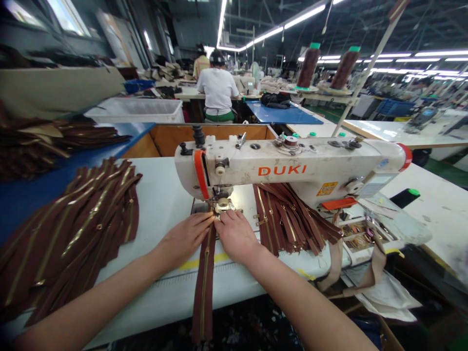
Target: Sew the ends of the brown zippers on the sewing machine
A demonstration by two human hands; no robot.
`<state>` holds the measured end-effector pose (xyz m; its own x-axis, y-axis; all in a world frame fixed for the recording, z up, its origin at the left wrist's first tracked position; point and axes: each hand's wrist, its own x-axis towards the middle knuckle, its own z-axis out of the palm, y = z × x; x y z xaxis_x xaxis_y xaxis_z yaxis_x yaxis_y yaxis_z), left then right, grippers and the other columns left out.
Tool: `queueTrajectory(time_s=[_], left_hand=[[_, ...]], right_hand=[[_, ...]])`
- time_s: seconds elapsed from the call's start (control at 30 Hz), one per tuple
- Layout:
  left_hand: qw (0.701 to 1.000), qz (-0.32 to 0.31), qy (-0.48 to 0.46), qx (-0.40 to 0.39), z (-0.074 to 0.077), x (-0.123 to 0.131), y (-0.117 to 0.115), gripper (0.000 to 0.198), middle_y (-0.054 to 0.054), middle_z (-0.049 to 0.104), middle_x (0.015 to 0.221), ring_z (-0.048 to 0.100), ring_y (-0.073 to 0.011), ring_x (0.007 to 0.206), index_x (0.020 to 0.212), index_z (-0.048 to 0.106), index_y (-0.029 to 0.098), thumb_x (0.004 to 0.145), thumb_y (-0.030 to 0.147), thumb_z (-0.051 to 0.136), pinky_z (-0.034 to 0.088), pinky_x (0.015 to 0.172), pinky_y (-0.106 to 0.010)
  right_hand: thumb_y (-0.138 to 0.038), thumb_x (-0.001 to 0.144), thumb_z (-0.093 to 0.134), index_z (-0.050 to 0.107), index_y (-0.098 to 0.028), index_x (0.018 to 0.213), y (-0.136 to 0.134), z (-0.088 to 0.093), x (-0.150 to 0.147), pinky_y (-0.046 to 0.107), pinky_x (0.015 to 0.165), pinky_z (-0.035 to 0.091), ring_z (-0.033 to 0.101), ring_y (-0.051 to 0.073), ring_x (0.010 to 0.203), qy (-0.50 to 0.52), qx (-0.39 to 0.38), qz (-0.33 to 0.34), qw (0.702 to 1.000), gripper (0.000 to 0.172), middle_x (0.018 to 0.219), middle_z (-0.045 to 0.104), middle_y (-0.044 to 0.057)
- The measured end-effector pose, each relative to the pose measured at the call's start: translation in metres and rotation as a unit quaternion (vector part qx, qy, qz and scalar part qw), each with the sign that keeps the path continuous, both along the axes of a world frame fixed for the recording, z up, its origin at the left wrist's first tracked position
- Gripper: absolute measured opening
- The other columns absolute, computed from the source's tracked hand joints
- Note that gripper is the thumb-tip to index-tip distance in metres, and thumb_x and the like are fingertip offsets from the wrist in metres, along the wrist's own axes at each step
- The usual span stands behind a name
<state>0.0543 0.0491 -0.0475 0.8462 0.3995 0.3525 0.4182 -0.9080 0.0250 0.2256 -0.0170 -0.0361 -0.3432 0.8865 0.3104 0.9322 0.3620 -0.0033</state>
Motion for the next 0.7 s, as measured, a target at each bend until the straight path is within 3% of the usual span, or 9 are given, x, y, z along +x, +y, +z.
queueTrajectory(time_s=[0.5,0.7], left_hand=[[0.998,-0.007,-0.046,0.035,-0.0009,-0.0012,-0.0014,0.036,-0.012,0.065,0.114,0.056,-0.0213,0.113,0.114,0.058,0.010,0.098,0.021,0.028,0.046,0.098,-0.041],[0.998,0.014,-0.055,-0.008,0.0032,0.0011,-0.0038,0.033,-0.012,0.065,0.114,0.058,-0.0219,0.110,0.112,0.059,0.010,0.098,0.027,0.034,0.047,0.097,-0.041]], right_hand=[[-0.018,0.093,0.046,0.062,-0.016,0.094,0.0004,0.0017,-0.0028,0.033,0.079,0.042,0.050,0.022,0.089,0.035,-0.014,-0.049,0.998,0.016,0.090,0.059,0.007],[-0.016,0.091,0.048,0.064,-0.016,0.090,-0.0016,0.0029,-0.0030,0.032,0.077,0.042,0.050,0.021,0.087,0.051,-0.015,-0.056,0.997,0.016,0.087,0.059,0.007]])
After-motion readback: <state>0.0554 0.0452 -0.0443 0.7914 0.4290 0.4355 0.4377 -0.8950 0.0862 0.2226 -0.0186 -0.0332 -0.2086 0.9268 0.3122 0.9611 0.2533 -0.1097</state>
